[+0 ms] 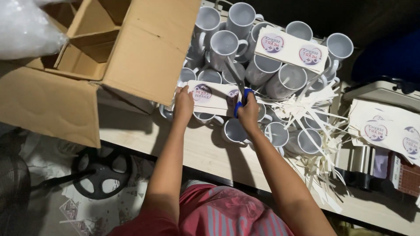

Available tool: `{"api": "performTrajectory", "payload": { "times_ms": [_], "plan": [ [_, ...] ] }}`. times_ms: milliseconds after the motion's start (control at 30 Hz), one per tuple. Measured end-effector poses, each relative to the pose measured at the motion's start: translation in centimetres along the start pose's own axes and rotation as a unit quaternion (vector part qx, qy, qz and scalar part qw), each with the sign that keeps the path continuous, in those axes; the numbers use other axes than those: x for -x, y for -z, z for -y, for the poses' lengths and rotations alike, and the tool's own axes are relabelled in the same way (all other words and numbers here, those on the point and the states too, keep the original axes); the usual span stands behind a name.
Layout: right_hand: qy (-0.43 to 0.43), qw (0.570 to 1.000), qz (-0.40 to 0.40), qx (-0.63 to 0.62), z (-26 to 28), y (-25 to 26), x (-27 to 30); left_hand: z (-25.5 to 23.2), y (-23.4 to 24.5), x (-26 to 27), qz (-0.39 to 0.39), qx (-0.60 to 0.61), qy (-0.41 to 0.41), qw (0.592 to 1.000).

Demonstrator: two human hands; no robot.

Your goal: Cutting out printed mug labels using a pair of scissors.

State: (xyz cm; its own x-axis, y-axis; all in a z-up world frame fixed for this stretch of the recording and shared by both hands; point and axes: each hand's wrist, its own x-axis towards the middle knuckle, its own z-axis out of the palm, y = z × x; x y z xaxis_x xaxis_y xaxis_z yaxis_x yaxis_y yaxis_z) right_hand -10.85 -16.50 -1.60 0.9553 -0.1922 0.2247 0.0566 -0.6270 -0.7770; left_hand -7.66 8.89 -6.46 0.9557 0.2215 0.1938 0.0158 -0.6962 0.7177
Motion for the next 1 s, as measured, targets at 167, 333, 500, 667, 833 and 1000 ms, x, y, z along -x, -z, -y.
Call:
{"api": "performTrajectory", "payload": {
  "times_ms": [167,333,500,667,833,1000],
  "plan": [
    [-0.012,1.0,-0.003,-0.02,-0.1,-0.5,0.2,0.4,-0.2,0.3,0.013,0.014,0.017,1.0],
    [-0.006,1.0,-0.016,-0.015,-1.2,-1.4,0.5,0.9,-0.8,0.0,0.009,0.006,0.006,1.0],
    [0.006,1.0,-0.022,-0.013,-1.0,-1.4,0.8,2.3,-2.0,0.1,-0.018,0.021,-0.023,0.999],
    [0.008,0.999,-0.028,-0.021,-0.6,-1.2,0.8,2.0,-1.5,0.2,-0.007,0.049,-0.02,0.999],
    [0.01,0.999,-0.028,-0.034,-0.1,-1.0,0.8,3.2,-2.0,-0.4,0.019,0.103,0.013,0.994],
    [0.016,0.999,-0.037,-0.017,-0.4,-1.1,0.8,-0.8,1.0,0.4,0.012,0.203,0.026,0.979]
  ]
}}
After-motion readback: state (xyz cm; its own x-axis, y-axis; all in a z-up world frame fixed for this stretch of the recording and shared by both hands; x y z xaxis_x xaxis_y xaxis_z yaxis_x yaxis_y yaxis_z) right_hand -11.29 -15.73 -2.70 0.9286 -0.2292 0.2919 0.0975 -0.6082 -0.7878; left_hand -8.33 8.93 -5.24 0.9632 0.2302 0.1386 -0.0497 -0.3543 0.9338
